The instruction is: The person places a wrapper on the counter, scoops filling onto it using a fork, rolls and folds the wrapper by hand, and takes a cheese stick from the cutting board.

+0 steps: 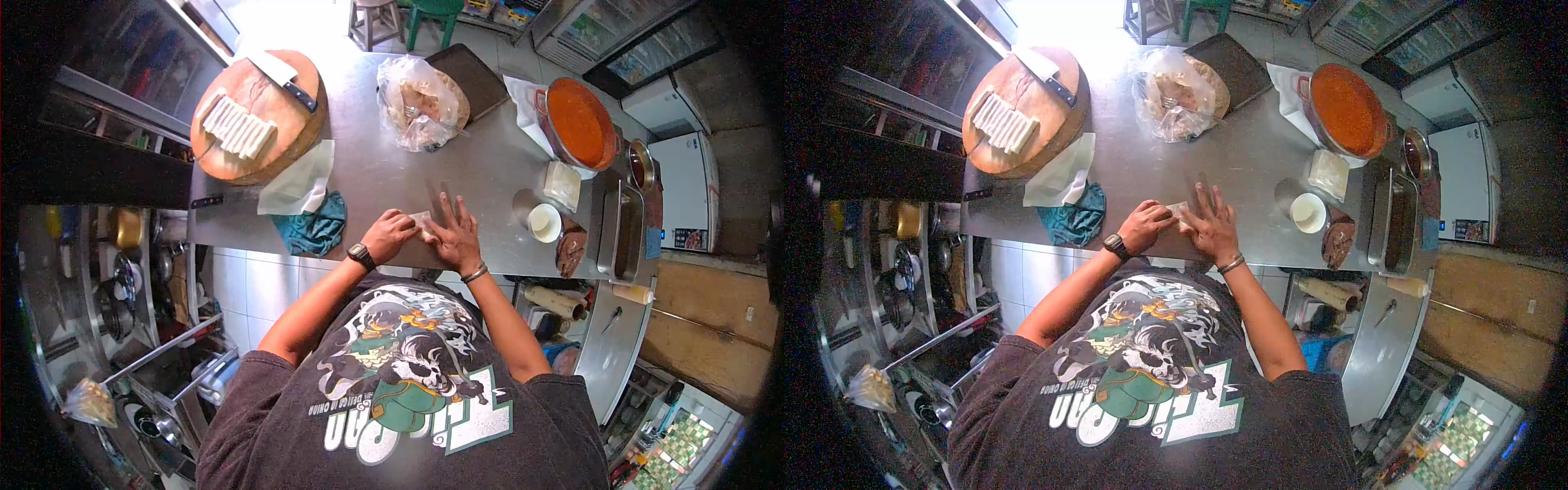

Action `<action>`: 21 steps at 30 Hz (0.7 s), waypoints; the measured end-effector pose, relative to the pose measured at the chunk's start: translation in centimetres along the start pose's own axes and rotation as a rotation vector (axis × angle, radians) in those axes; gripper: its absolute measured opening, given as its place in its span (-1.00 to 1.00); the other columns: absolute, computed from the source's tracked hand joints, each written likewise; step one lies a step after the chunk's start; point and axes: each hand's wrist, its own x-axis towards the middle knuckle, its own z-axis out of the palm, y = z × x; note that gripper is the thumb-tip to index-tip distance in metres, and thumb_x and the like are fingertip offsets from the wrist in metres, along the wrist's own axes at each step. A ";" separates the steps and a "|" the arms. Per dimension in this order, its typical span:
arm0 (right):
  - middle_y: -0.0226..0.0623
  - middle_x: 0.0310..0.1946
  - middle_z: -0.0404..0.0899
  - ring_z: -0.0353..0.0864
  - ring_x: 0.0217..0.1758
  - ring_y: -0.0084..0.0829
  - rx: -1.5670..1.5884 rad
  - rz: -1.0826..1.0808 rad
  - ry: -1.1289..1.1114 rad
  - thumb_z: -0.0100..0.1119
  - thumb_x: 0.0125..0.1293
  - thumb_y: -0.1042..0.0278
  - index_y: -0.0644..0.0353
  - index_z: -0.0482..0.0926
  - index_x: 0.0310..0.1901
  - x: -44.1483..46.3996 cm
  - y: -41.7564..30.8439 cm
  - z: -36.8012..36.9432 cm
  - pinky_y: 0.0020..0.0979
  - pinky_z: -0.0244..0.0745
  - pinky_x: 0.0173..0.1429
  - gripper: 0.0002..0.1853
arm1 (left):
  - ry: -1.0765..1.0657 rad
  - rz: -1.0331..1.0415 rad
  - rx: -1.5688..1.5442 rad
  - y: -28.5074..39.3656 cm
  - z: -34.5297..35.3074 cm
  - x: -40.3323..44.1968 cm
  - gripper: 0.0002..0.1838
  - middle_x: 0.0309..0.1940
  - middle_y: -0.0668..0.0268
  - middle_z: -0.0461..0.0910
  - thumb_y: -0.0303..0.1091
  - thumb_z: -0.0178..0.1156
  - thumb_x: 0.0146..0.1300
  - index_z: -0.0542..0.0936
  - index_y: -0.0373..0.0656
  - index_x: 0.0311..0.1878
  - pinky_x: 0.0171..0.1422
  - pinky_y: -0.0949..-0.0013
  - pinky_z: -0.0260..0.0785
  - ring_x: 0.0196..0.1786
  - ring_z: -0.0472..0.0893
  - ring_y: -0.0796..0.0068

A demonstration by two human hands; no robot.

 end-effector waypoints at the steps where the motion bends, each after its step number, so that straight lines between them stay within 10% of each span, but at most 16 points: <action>1: -0.38 0.71 -0.03 -0.13 0.74 0.00 -0.002 0.002 -0.002 -0.12 0.45 -0.47 -0.42 0.69 0.25 0.0 0.1 0.1 0.14 0.12 0.47 -0.41 | 0.025 0.020 0.014 0.1 -0.1 0.1 -0.65 -0.06 0.31 0.63 -0.40 0.14 0.23 0.69 -0.05 0.08 0.44 0.14 0.33 0.08 0.63 0.31; 21: -0.35 0.71 -0.02 -0.14 0.74 0.00 0.053 -0.031 -0.051 -0.04 0.43 -0.43 -0.39 0.69 0.24 0.6 0.6 -1.2 0.21 0.03 0.55 -0.44 | -0.040 -0.011 0.002 0.0 0.1 -0.1 -0.58 -0.01 0.29 0.65 -0.47 0.17 0.18 0.69 -0.02 0.13 0.50 0.08 0.33 0.13 0.63 0.27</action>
